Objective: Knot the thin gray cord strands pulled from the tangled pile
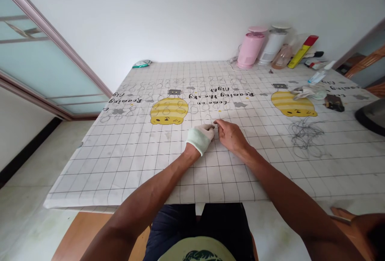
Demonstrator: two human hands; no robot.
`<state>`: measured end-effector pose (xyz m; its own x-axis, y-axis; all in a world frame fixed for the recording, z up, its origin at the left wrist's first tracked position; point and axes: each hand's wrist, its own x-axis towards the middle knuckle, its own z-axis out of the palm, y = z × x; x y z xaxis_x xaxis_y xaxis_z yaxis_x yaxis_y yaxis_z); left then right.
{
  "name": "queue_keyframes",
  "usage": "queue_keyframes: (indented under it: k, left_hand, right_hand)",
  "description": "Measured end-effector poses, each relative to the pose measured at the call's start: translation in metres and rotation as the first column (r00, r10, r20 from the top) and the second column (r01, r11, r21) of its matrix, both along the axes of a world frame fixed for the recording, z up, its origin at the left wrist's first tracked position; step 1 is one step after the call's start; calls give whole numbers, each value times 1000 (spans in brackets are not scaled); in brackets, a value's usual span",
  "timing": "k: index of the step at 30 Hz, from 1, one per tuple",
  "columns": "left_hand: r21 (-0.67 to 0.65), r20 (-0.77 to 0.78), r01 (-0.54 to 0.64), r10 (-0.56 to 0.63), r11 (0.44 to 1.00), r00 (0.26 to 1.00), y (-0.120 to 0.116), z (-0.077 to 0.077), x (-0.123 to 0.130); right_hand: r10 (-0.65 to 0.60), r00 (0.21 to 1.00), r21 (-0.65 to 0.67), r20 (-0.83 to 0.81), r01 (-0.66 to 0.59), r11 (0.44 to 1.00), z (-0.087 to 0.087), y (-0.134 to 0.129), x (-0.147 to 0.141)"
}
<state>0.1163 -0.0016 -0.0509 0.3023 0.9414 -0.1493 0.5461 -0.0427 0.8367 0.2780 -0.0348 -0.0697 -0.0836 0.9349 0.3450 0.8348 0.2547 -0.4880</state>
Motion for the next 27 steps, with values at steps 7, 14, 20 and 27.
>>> queue_keyframes:
  k: [7,14,20,27]
  left_hand:
    - [7,-58,29,-28,1000,998,-3,9,0]
    - [-14,-60,33,-34,999,998,-5,9,0]
    - [-20,66,29,-28,999,997,0,4,-4]
    - [-150,202,-92,122,984,972,4,3,-4]
  right_hand:
    - [106,991,-19,83,-105,994,-4,-1,7]
    - [123,992,-39,12,-123,992,1,-3,8]
    - [73,991,-16,-115,-76,997,11,-5,7]
    - [-47,943,-104,-329,13,994,18,-12,3]
